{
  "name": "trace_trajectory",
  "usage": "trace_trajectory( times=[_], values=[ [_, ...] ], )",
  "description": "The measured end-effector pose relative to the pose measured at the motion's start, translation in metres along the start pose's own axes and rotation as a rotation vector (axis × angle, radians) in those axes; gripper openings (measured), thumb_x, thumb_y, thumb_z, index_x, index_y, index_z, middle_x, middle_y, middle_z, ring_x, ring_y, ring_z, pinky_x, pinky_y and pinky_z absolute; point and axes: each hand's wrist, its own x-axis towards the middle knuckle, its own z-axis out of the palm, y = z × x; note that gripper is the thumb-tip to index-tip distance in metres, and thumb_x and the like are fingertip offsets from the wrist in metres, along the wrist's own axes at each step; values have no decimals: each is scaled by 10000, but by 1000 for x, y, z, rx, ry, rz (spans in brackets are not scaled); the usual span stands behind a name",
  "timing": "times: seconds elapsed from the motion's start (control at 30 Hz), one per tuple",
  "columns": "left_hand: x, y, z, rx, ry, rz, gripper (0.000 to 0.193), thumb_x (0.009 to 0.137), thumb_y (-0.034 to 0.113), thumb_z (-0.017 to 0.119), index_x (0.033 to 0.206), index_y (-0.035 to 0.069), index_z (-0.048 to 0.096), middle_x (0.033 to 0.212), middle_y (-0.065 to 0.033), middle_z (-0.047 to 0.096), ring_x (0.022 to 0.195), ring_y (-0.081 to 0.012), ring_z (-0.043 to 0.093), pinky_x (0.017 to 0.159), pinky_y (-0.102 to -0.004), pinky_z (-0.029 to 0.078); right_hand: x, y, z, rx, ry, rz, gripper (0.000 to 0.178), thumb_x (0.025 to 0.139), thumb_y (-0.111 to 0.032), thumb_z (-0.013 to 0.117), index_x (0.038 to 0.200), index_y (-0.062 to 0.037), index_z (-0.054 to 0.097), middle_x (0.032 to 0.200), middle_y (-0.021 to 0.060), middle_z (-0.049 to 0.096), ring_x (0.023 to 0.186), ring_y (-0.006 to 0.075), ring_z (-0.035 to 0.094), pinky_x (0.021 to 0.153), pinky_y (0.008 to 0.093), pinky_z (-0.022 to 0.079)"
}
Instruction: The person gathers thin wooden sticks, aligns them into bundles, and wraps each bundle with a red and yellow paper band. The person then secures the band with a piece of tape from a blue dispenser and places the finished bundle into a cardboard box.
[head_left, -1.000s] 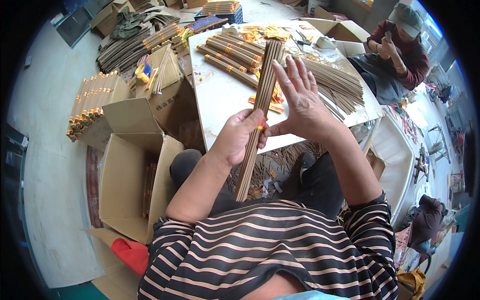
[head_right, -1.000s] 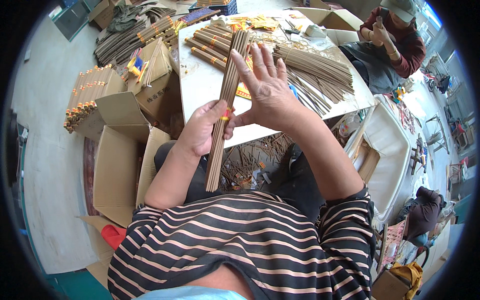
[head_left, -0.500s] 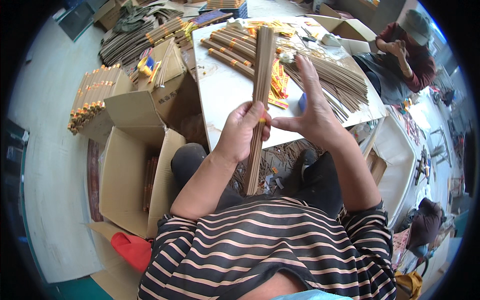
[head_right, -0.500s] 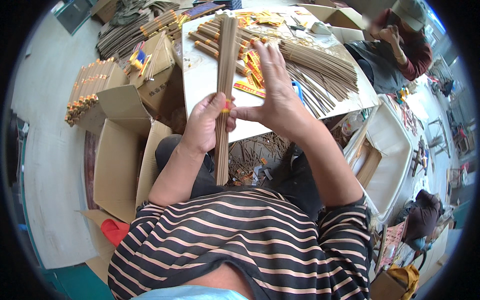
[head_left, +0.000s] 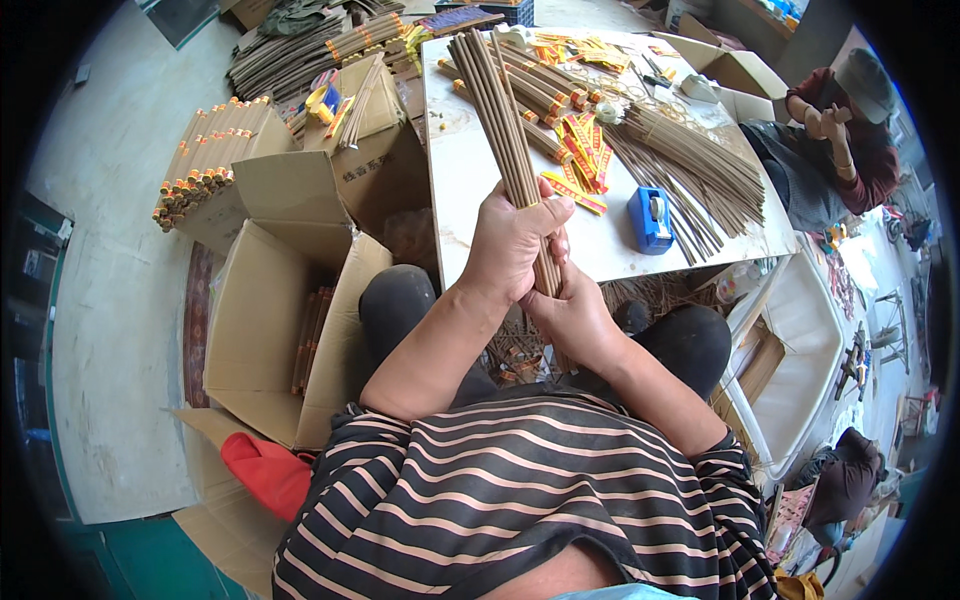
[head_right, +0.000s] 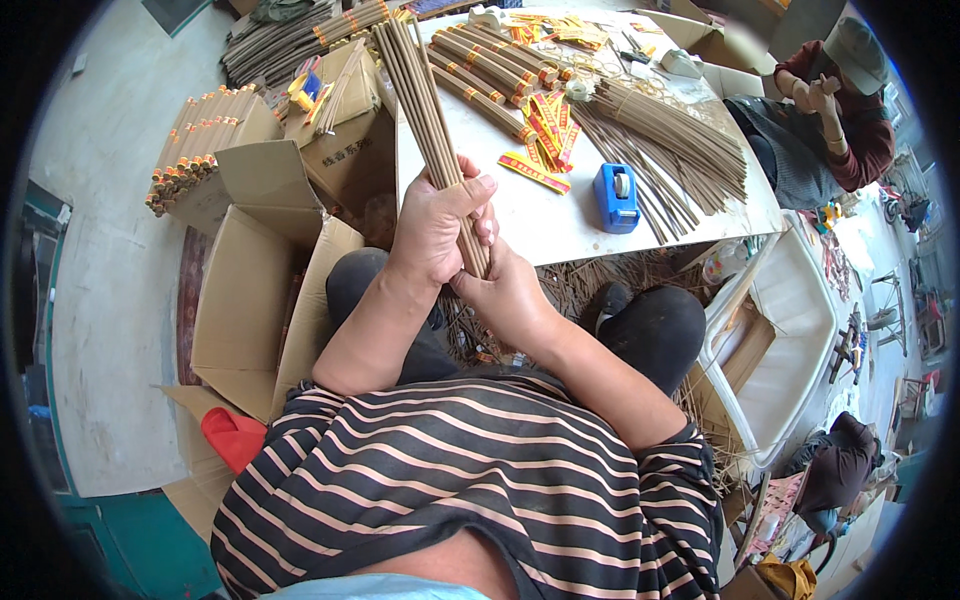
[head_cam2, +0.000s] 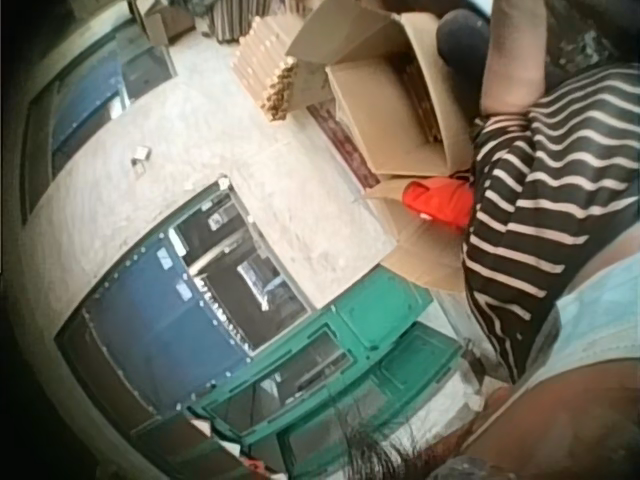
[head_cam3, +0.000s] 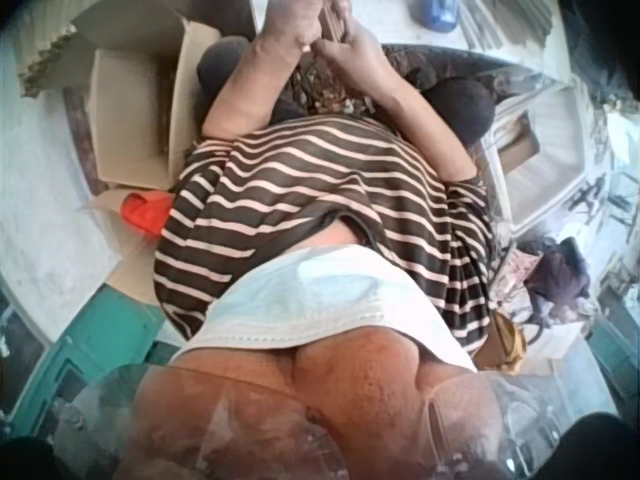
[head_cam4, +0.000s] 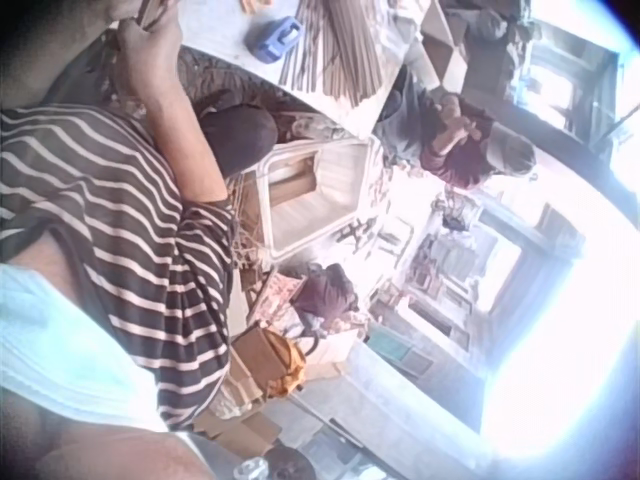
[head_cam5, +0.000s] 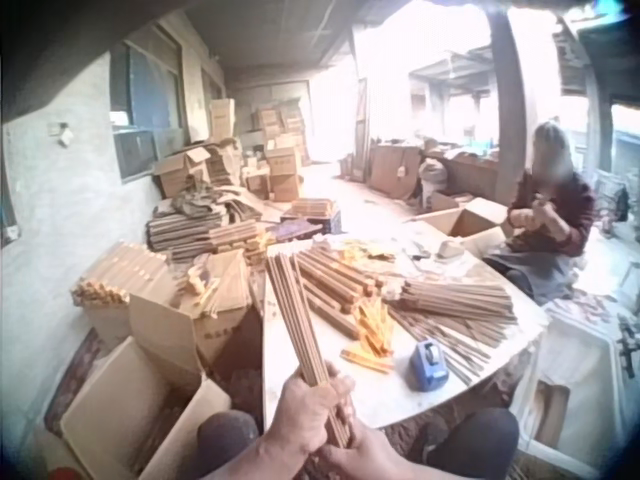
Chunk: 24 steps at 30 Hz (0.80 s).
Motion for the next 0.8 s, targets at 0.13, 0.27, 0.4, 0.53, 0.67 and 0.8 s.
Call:
trace_trajectory(
  times=[0.13,0.27,0.4,0.53,0.67,0.8],
  values=[
    [1,6,-1,-53,-33,-25,203,774,12,641,845,64,459,602,-42,497,465,-142,516,424,-269,437,-3,-9,-6,292,-212,120,143,822,-82,580,892,-14,476,606,29,504,448,95,480,400,227,377],
    [3,10,-1,-106,-37,-62,184,772,11,643,832,63,477,589,-37,486,458,-149,510,429,-274,437,-1,-5,-6,337,-232,112,161,824,-88,585,899,-17,462,596,25,493,437,90,460,399,225,369],
    [10,13,-6,-85,9,-5,172,768,8,647,811,77,495,561,-24,473,450,-148,502,426,-290,428,2,11,5,-23,-4,-40,178,830,-94,584,921,-14,453,610,13,487,444,85,457,400,227,372],
    [10,11,-6,-105,-34,-27,175,774,9,643,828,82,493,568,-25,478,454,-146,502,432,-282,424,2,9,1,-7,-52,3,190,830,-89,580,944,-11,449,626,2,481,460,78,463,406,227,376],
    [9,9,-4,-143,-41,-37,183,782,20,643,856,82,488,577,-31,487,465,-147,511,447,-287,431,2,7,-2,-11,-45,14,229,795,-136,599,915,10,471,661,69,533,561,134,521,528,280,429],
    [10,5,-10,-48,-80,-37,207,787,64,654,932,72,507,630,-30,505,546,-165,546,520,-296,463,-1,7,-7,-32,-52,70,220,809,-142,592,919,7,473,662,65,534,564,133,523,533,285,433]
  ],
)
